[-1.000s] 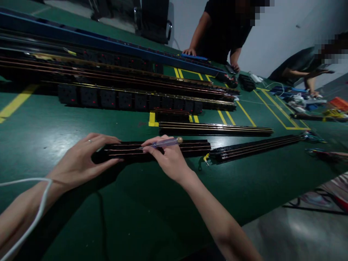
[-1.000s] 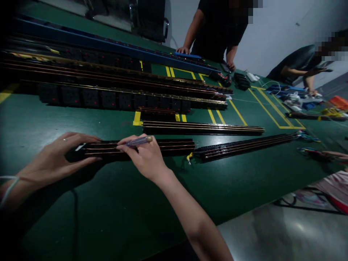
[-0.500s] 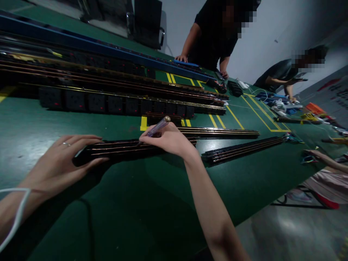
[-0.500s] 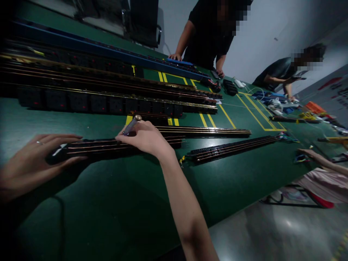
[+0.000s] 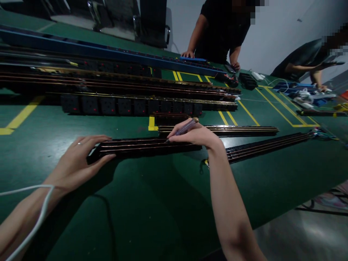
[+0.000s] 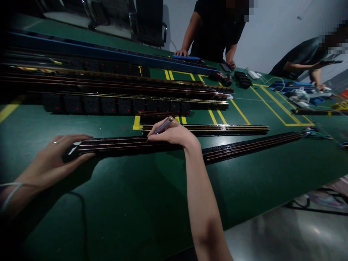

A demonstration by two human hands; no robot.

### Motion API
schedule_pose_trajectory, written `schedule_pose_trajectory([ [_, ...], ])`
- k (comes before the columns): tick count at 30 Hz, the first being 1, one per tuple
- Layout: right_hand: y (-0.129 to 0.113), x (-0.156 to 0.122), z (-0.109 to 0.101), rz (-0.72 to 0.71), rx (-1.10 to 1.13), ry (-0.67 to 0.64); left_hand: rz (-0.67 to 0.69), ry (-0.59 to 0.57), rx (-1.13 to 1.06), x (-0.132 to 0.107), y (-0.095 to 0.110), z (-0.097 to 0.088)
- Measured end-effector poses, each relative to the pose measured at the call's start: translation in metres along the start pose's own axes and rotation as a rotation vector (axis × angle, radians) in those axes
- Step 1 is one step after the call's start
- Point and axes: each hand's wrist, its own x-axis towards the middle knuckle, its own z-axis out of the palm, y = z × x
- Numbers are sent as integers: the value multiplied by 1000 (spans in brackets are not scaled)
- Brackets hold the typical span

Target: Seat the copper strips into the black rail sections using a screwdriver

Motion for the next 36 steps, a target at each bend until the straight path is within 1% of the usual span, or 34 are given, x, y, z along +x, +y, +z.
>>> schedule_pose_trajectory([
  [4, -2, -2, -5, -47, -12, -61, 9, 0, 7, 0, -2, 0],
  [9, 0, -3, -11, -27, -51, -46, -7, -17, 0, -1, -5, 0],
  [12, 4, -6, -14, -2, 3, -51, -12, -19, -1, -1, -4, -1],
  [16, 9, -14, -21, 66, 40, -15, -14, -23, 4, -1, -1, -2],
  [21, 13, -25, -32, 34, 4, 1, -24, 1, -16, -2, 0, -2],
  [25, 18, -33, -39, 58, -4, 29, -58, -39, -16, -1, -1, -2],
  [29, 27, -40, -44, 122, 1, 46, -52, -43, -17, -1, -3, -2],
  [31, 30, -42, -45, 129, 12, 54, -57, -56, -11, 0, -2, -2],
  [36, 27, -46, -49, 127, -11, 67, -80, -63, -15, 0, 3, -5],
])
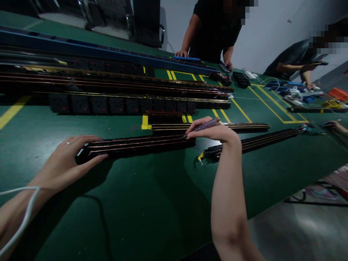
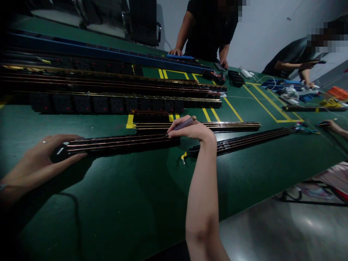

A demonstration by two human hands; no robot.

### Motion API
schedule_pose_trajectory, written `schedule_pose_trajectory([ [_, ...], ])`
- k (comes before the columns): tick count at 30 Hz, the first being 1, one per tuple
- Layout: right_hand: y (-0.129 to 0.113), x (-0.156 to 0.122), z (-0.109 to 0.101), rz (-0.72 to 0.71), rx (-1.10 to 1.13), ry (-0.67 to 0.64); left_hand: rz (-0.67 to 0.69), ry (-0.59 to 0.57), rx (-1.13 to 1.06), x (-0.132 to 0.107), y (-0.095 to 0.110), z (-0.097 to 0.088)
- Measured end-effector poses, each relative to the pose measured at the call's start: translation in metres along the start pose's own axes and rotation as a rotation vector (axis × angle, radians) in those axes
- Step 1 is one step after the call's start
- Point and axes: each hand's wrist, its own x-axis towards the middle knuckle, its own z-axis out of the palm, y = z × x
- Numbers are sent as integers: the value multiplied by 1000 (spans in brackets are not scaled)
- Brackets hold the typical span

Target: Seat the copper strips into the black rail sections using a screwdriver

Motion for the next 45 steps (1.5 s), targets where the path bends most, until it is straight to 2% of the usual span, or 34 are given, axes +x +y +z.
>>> schedule_pose_trajectory([
  [9, 2, -14, -10, 126, 19, 62, 36, 52, -7, 1, -15, 10],
  [17, 5, -25, -19, 196, 16, 125, 57, 63, -17, 0, -13, 9],
  [21, 8, -34, -30, 409, -148, 248, 77, 77, -21, 1, -6, 8],
  [23, -1, -33, -31, 433, -223, 335, 81, 84, -50, 1, -1, 6],
  [25, -21, -23, -19, 273, -233, 384, 100, 97, -98, 0, 4, 4],
  [27, -49, -6, 9, 6, -190, 330, 142, 89, -147, -2, 8, 3],
  [30, -86, 27, 73, -357, -16, -32, 206, 43, -181, -4, 11, 3],
  [32, -98, 47, 113, -442, 30, -134, 230, 44, -190, -5, 10, 4],
  [35, -96, 65, 151, -439, 28, -115, 259, 76, -185, -5, 8, 5],
  [37, -90, 68, 161, -412, 33, -117, 277, 91, -181, -5, 7, 7],
  [39, -86, 67, 162, -396, 37, -138, 291, 106, -182, -4, 7, 8],
  [45, -81, 66, 138, -411, 21, -184, 293, 117, -161, -3, 6, 7],
])
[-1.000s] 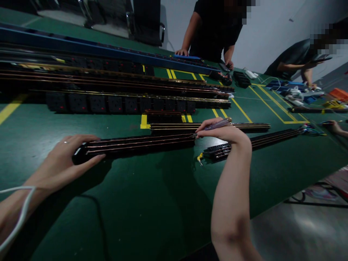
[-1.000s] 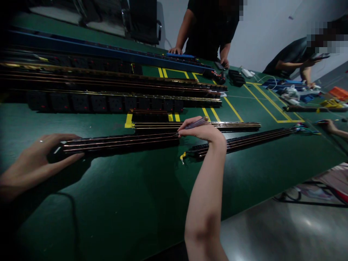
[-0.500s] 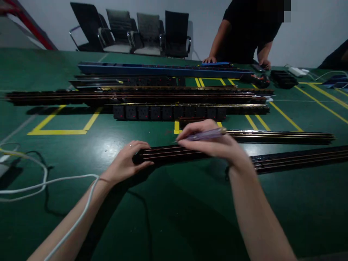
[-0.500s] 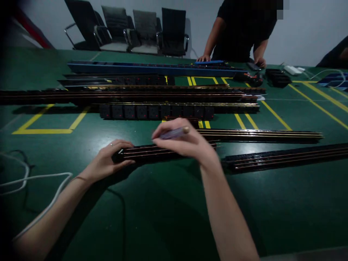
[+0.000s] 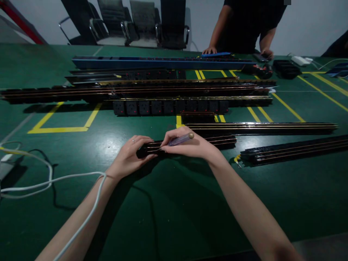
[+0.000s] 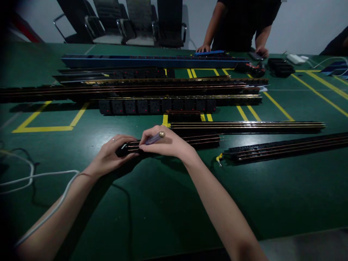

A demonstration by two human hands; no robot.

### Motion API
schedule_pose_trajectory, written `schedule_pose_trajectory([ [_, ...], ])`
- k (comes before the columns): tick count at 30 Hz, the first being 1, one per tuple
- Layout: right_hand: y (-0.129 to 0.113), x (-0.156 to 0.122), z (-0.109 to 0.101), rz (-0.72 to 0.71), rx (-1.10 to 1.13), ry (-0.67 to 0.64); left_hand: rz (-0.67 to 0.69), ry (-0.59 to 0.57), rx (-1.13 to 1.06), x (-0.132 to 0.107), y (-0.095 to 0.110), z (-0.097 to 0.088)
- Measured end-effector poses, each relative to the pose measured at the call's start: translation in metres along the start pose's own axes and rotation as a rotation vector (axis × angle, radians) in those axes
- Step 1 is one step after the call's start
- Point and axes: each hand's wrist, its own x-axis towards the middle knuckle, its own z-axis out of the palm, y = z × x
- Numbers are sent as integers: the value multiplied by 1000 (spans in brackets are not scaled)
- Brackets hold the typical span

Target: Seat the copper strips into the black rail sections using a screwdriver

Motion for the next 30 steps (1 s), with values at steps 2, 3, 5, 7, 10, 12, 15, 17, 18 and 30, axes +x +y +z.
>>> schedule_pose_trajectory([
  [2, 4, -2, -8, 31, 16, -4, -26, -13, 7, 0, 0, 0],
  [3, 5, -4, -12, 44, 25, -7, -37, -19, 5, 0, -1, -1],
  [5, 8, -6, -17, 53, 17, -26, -50, -23, -2, 1, -1, -1],
  [7, 9, -9, -21, 55, -9, -30, -61, -28, -7, 1, -1, -1],
  [10, 9, -15, -30, 87, -9, -52, -94, -50, -2, 1, -1, -1],
  [12, 7, -19, -37, 111, 0, -77, -119, -61, -3, 1, 0, -2],
  [15, 5, -23, -45, 132, 14, -116, -131, -61, -4, 1, 0, -2],
  [17, 5, -25, -48, 127, 19, -137, -130, -73, 3, 0, -1, -2],
  [18, 6, -26, -49, 124, 8, -136, -129, -82, 8, 0, -2, -2],
  [30, 12, -54, -78, 291, -7, -113, -166, -70, -23, -2, -7, -1],
])
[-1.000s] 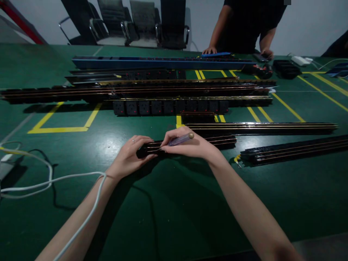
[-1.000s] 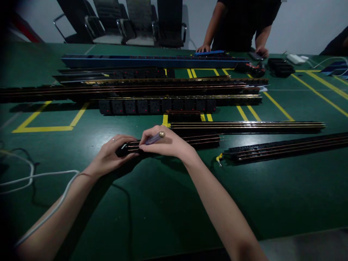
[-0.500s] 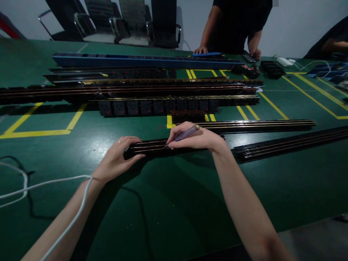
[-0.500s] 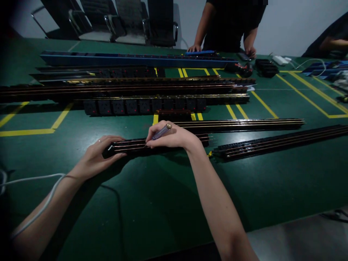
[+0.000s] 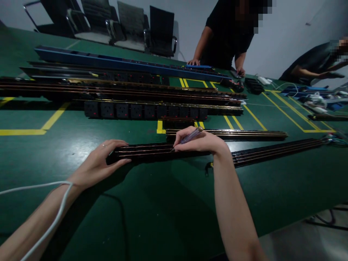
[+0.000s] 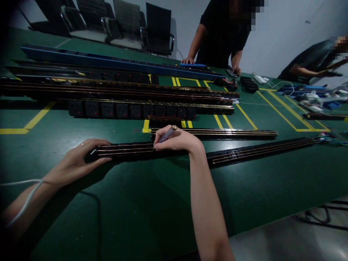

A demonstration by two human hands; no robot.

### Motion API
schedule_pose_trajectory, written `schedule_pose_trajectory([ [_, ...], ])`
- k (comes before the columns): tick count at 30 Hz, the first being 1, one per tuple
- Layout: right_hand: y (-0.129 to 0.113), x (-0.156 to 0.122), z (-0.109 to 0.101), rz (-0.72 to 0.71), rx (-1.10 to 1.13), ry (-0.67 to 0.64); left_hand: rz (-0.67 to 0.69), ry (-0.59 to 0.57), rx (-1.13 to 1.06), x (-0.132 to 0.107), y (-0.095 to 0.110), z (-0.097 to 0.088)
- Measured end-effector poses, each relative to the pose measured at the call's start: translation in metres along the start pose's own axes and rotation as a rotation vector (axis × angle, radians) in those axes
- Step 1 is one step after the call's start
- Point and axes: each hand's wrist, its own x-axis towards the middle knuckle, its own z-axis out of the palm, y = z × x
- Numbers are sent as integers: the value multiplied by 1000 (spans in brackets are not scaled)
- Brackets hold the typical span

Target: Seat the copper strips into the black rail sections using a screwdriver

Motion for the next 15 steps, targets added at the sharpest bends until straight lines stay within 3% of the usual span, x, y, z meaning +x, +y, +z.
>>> schedule_pose_trajectory([
  [15, 17, -28, -23, 126, -7, 26, -17, -4, 18, -1, 0, -1],
])
